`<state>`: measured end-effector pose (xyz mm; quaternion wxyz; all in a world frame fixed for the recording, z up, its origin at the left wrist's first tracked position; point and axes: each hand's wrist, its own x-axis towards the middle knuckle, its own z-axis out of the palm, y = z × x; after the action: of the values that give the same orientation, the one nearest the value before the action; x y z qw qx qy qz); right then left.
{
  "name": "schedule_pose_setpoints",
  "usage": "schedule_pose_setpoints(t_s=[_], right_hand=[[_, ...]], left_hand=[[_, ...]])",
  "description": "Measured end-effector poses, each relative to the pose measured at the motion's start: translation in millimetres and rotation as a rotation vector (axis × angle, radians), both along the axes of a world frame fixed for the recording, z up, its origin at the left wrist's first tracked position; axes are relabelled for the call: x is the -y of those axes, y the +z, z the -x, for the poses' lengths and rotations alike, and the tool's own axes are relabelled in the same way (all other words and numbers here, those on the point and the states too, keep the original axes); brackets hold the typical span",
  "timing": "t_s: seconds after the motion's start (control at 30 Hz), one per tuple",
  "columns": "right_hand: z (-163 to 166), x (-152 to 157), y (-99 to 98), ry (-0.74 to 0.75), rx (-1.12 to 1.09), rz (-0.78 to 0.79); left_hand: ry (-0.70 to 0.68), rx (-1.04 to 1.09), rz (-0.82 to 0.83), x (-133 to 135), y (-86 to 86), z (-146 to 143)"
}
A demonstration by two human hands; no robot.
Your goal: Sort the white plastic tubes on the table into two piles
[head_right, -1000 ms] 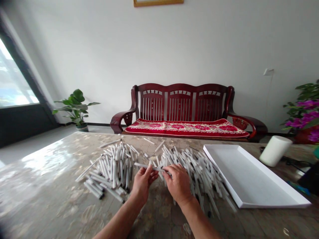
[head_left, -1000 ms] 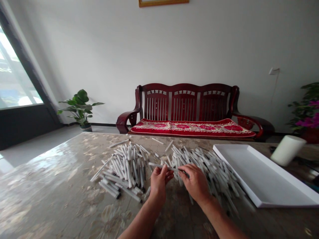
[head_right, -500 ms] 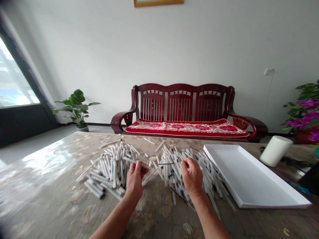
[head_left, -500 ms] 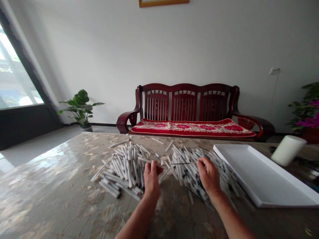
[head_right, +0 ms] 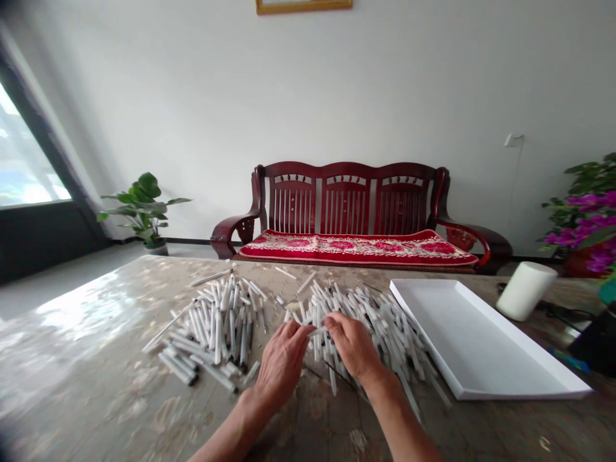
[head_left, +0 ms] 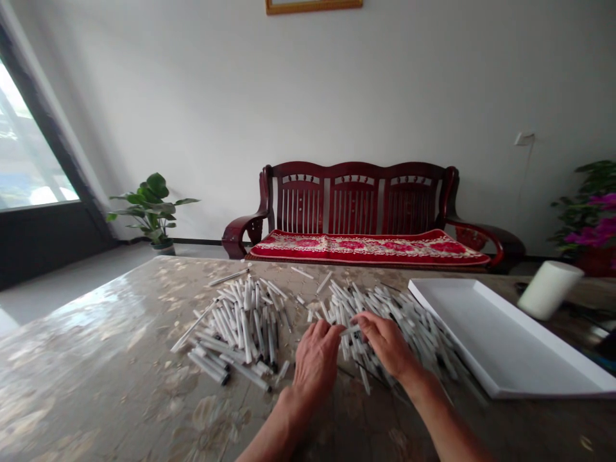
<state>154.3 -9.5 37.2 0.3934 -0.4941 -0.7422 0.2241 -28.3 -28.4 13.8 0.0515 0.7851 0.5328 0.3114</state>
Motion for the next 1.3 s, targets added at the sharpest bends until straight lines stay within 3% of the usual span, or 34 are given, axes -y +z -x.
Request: schedule_pose_setpoints(t_s=[0.1, 0.23, 0.4, 0.57, 0.67, 0.73, 0.87, 0.97, 1.1, 1.3], right_hand=[[2, -1, -4.2, 0.054, 0.085, 0.089], [4, -3, -9.0, 0.084, 0.109, 0.038], [6, -2, -8.4, 0.12, 0.071, -0.059], [12, 3, -5.3, 0.196, -0.019, 0.026], [15, 6, -4.2, 0.231, -0.05, 0.08], [16, 5, -5.7, 0.225, -0.027, 0.114], [16, 0, -11.8, 0.101, 0.091, 0.067], [17, -2, -13.3, 0.019, 0.143, -0.002], [19, 0, -10.9, 0.03, 0.144, 0.003], [21, 3, -10.3, 0.12, 0.101, -0.047]], left_hand=[[-0.024, -0.089, 0.012, -1, 4.3, 4], [-0.067, -0.023, 0.135, -6, 7.7, 10], [-0.134, 0.226, 0.403, -14, 16.3, 16], [-0.31, 0.466, 0.801, -21, 26.1, 30], [-0.352, 0.487, 0.913, -22, 29.1, 38], [-0.312, 0.422, 0.829, -21, 27.6, 37], [-0.133, 0.189, 0.319, -17, 16.1, 19], [-0.099, 0.09, 0.097, -15, 7.7, 5], [-0.11, 0.017, 0.065, -13, 8.3, 1], [-0.204, 0.131, 0.296, -15, 24.1, 16]])
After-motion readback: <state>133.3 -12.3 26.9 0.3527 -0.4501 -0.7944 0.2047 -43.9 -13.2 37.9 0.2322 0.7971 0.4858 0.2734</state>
